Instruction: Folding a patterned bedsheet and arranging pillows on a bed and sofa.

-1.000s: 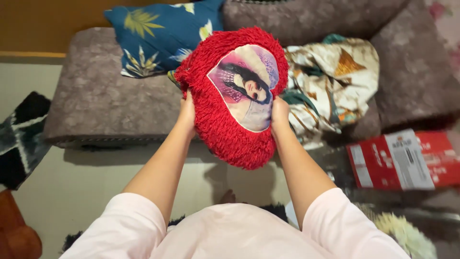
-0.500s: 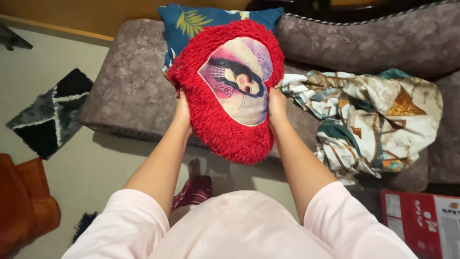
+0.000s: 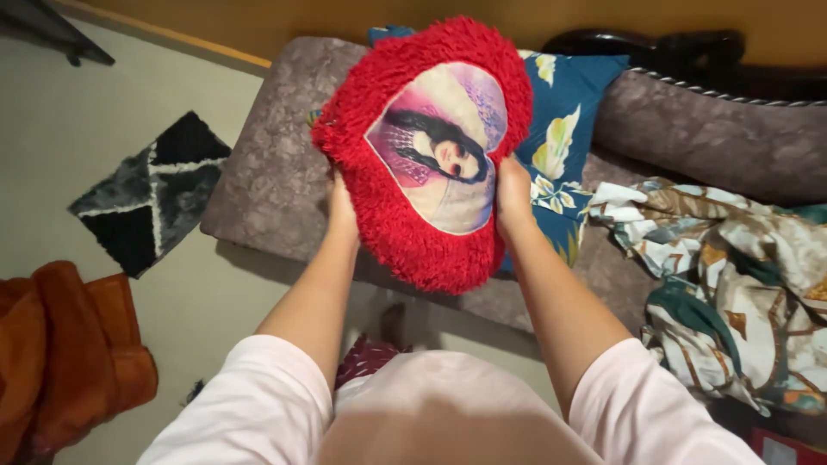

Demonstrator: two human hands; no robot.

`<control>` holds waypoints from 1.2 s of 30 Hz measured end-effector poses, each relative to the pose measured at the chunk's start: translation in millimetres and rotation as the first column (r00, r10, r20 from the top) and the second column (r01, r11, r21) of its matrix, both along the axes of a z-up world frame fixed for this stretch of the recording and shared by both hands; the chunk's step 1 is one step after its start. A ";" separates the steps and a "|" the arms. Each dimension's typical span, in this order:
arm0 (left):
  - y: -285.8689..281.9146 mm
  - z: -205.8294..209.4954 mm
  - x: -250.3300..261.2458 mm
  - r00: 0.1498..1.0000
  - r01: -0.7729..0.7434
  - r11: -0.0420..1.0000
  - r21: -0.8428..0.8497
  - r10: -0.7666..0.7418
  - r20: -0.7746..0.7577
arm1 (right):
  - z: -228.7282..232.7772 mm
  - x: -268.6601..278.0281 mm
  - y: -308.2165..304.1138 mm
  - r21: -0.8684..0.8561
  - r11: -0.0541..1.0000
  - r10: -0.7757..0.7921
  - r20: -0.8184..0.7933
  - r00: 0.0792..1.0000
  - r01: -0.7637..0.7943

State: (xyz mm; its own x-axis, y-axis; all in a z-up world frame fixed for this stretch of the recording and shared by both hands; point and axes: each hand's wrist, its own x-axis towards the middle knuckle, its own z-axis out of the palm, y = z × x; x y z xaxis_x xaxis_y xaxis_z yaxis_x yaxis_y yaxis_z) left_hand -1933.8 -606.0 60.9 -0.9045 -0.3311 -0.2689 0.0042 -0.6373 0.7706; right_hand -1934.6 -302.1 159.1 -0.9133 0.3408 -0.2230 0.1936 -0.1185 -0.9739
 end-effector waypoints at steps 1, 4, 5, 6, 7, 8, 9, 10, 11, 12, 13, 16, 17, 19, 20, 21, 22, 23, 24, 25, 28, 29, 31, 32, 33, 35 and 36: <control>-8.6 2.7 -2.0 1.000 0.003 1.000 0.004 -0.003 0.017 | -10.4 -8.4 -5.0 0.004 1.000 -0.003 0.017 1.000 0.003; -26.3 9.0 -5.4 0.997 0.000 1.000 0.026 -0.002 0.072 | -39.2 -29.1 -15.6 0.190 0.981 0.042 -0.017 0.999 -0.038; -32.7 11.4 -6.2 0.995 -0.011 0.998 0.064 0.005 0.095 | -46.6 -36.4 -22.4 0.089 0.993 0.082 -0.008 0.997 -0.081; -39.1 14.2 -6.4 0.993 -0.023 0.995 0.102 0.011 0.118 | -53.9 -42.7 -29.2 -0.014 0.992 0.122 -0.003 0.992 -0.122; -42.4 26.2 -5.2 0.992 -0.028 0.995 0.098 0.015 0.129 | -36.9 -44.5 -43.4 -0.018 0.992 0.126 0.007 0.992 -0.126; -45.7 38.2 -4.0 0.971 -0.065 0.997 0.052 0.051 0.233 | -19.8 -46.2 -57.6 -0.092 0.980 0.172 -0.036 0.984 -0.175; -47.8 49.6 -1.8 0.938 -0.096 0.995 0.004 0.089 0.335 | -2.7 -46.7 -70.8 -0.161 0.961 0.213 -0.078 0.974 -0.223; -54.7 47.2 -2.1 0.933 -0.099 0.995 0.003 0.092 0.347 | -3.5 -49.8 -80.4 -0.164 0.961 0.215 -0.065 0.974 -0.223; -59.7 44.7 -4.3 0.950 -0.072 0.997 0.023 0.062 0.305 | -3.3 -54.9 -88.4 -0.192 0.943 0.258 -0.098 0.961 -0.272; -64.8 42.4 -6.3 0.965 -0.045 0.998 0.043 0.032 0.262 | -2.9 -59.9 -96.6 -0.218 0.922 0.298 -0.131 0.945 -0.321; -69.0 25.0 -11.4 0.964 -0.053 0.998 0.045 0.039 0.264 | -24.0 -66.3 -96.8 -0.217 0.920 0.305 -0.129 0.943 -0.327; -73.6 -13.6 -23.5 0.959 0.142 0.964 -0.225 -0.078 0.272 | -73.6 -78.5 -102.2 -0.121 0.936 0.320 -0.100 0.942 -0.330; -66.9 -17.8 -25.3 0.923 0.217 0.949 -0.229 -0.123 0.364 | -80.9 -77.3 -104.7 -0.038 0.953 0.303 0.109 0.947 -0.301; -53.2 -31.9 -25.8 0.871 0.291 0.932 -0.218 -0.163 0.464 | -98.2 -68.8 -104.0 0.048 0.955 0.263 0.324 0.909 -0.293; -46.2 -41.0 -24.0 0.886 0.271 0.940 -0.205 -0.161 0.435 | -107.4 -61.2 -101.0 0.108 0.948 0.256 0.306 0.917 -0.301; -38.1 -49.9 -20.5 0.899 0.255 0.948 -0.189 -0.161 0.406 | -115.8 -51.4 -96.8 0.169 0.937 0.249 0.290 0.924 -0.306; -32.6 -61.1 -14.9 0.894 0.256 0.949 -0.183 -0.161 0.419 | -108.6 -43.4 -94.7 0.167 0.936 0.249 0.304 0.920 -0.309; -27.3 -71.1 -10.7 0.917 0.231 0.959 -0.163 -0.159 0.367 | -100.5 -36.7 -92.7 0.086 0.957 0.237 0.319 0.918 -0.277; -21.4 -79.7 -5.7 0.937 0.207 0.968 -0.142 -0.154 0.314 | -90.9 -29.6 -90.3 0.005 0.971 0.225 0.334 0.915 -0.241; -19.7 -91.6 0.1 0.934 0.211 0.967 -0.140 -0.157 0.322 | -103.1 -23.0 -79.0 0.003 0.971 0.222 0.342 0.913 -0.238; -8.9 -83.9 14.3 0.904 0.264 0.955 -0.136 -0.196 0.379 | -138.5 -1.0 -38.2 -0.018 0.985 0.169 0.237 0.957 -0.170; -3.8 -55.5 15.5 0.882 0.362 0.924 -0.121 -0.297 0.367 | -153.3 5.8 -22.0 -0.052 0.995 0.094 0.278 0.956 -0.082; 11.6 -28.8 16.1 0.847 0.460 0.881 -0.109 -0.399 0.350 | -151.0 19.6 -4.0 -0.082 0.997 0.016 0.318 0.948 0.011; 22.2 -31.2 15.0 0.795 0.553 0.822 -0.140 -0.469 0.386 | -134.6 26.7 -2.1 -0.043 0.993 -0.091 0.352 0.931 0.114; 33.0 -34.2 14.5 0.734 0.639 0.751 -0.165 -0.531 0.424 | -118.6 34.6 0.0 -0.001 0.977 -0.198 0.383 0.902 0.215; 53.1 -53.2 9.5 0.781 0.621 0.702 -0.348 -0.518 0.349 | -152.3 57.1 29.0 0.049 0.983 -0.181 0.386 0.905 0.176; 64.3 -63.6 8.6 0.818 0.567 0.641 -0.518 -0.509 0.267 | -169.6 70.4 44.3 0.097 0.987 -0.158 0.394 0.906 0.130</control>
